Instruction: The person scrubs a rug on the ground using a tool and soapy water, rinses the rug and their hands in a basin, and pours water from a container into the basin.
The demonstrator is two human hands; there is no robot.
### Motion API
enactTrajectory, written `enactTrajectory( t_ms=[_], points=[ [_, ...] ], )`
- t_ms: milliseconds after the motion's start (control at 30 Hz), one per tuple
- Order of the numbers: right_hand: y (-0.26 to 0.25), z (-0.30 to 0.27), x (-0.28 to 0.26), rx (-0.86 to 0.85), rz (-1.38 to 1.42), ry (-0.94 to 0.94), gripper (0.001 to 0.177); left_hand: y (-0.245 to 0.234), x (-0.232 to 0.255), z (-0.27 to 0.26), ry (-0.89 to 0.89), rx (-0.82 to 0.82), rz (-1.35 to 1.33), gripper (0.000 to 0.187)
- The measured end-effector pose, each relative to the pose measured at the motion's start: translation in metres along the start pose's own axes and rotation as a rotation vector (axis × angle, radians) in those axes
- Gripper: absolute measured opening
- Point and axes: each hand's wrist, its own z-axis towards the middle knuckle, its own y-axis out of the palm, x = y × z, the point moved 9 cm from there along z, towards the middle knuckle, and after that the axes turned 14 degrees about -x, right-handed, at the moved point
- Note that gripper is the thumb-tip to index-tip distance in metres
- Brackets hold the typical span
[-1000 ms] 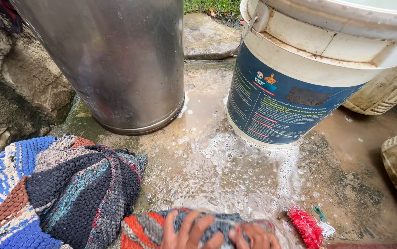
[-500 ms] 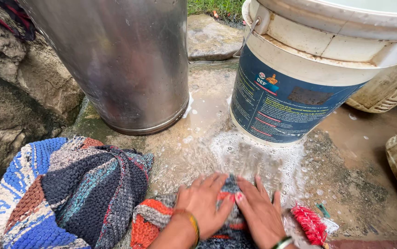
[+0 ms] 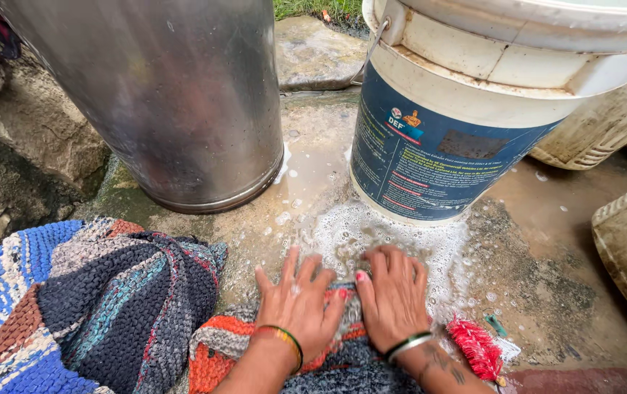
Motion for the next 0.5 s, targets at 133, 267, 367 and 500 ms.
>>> enactTrajectory(
  t_ms=[133,267,367,500],
  points=[
    [-0.019,0.023,-0.001,0.362,-0.422,-0.028,0.054,-0.036,-0.018,0.022,-0.302,-0.147,-0.228,0.071],
    [0.02,-0.022,0.01,0.148,-0.246,-0.149,0.042,0.004,-0.009,0.002,-0.271,-0.227,-0.259,0.053],
    [0.056,-0.1,0.031,-0.091,0.304,-0.062,0.041,0.037,0.01,-0.068,0.205,0.324,-0.225,0.046],
    [0.064,-0.186,-0.013,0.434,-0.063,-0.142,0.022,0.091,0.045,-0.152,0.356,1.033,0.309,0.028]
  ],
)
